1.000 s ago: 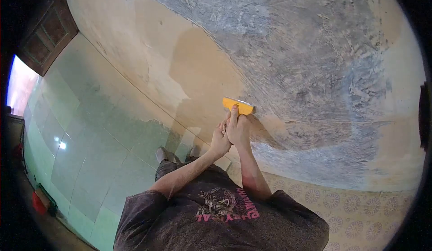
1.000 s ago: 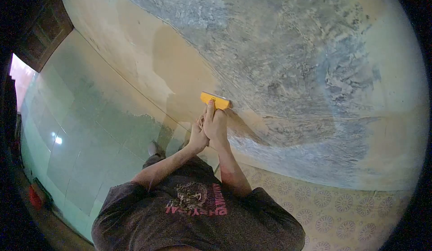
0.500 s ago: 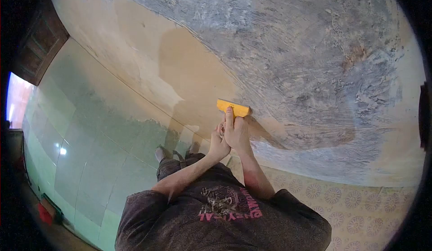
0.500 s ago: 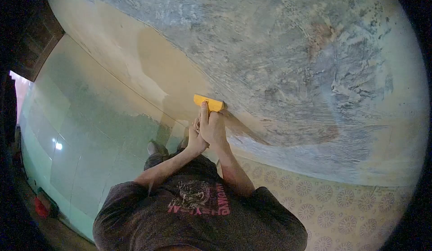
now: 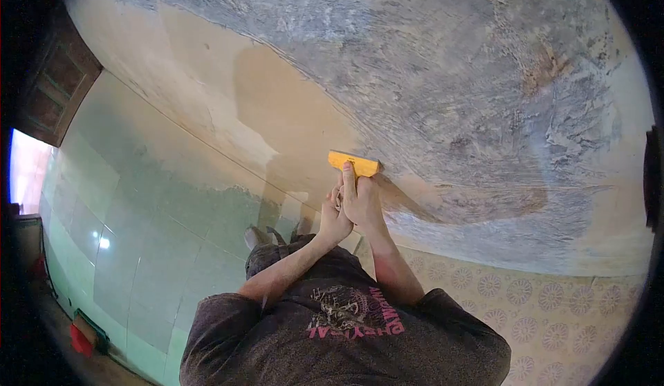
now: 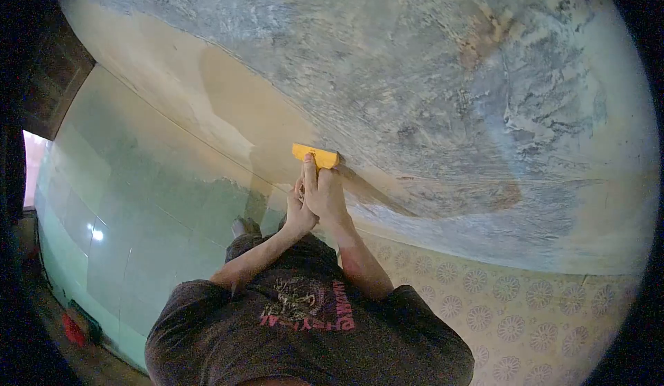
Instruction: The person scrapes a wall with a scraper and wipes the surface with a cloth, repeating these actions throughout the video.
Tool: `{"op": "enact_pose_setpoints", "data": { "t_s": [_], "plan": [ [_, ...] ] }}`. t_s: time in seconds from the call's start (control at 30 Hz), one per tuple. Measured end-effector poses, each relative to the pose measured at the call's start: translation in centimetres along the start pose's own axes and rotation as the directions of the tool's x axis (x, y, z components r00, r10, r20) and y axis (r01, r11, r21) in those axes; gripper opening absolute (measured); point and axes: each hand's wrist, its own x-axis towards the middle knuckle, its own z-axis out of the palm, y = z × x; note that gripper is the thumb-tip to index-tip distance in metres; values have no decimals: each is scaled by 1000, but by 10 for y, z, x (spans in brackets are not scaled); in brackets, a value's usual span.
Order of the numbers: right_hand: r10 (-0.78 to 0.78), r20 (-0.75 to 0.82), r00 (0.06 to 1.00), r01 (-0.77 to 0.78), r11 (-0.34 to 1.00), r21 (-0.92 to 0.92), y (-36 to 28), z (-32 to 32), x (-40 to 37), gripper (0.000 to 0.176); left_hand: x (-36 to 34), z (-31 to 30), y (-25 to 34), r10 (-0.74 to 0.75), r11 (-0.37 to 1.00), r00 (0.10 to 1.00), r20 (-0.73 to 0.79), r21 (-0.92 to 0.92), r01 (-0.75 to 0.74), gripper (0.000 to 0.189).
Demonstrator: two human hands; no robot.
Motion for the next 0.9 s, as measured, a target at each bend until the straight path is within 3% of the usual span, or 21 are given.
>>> {"op": "enact_pose_setpoints", "data": {
  "t_s": [0.07,0.3,0.37,0.4,0.47,0.5,0.53,0.63,0.7,0.9],
  "plan": [
    [38,14,999,-38,999,31,-4,-2,1,46,5,2,-3,261,958,965,-34,131,-254,27],
    [8,8,1000,-8,998,57,-8,9,14,48,21,-20,-11,218,949,976,-3,233,-211,23],
    [-8,15,1000,7,998,60,-28,18,27,48,34,-29,1,186,975,975,-118,148,-168,18],
    [-106,-2,994,106,993,41,-41,23,38,49,41,-33,19,190,973,975,-114,155,-172,18],
    [-226,-11,974,226,974,18,-65,31,53,50,51,-41,64,394,919,915,-91,47,-391,15],
    [-209,-9,978,209,975,80,-77,36,57,52,54,-55,70,304,942,947,-104,183,-282,14],
    [-192,0,981,190,971,144,-88,40,60,53,56,-60,73,317,938,940,-123,185,-292,14],
    [-162,49,986,152,976,158,-94,58,70,56,51,-70,99,281,956,935,-216,149,-253,20],
    [-170,48,984,160,973,166,-86,71,76,56,44,-73,118,93,996,978,-185,23,-90,27],
    [-175,25,984,173,982,75,-72,75,65,57,46,-80,79,115,993,982,-152,40,-110,28]
  ]
}}
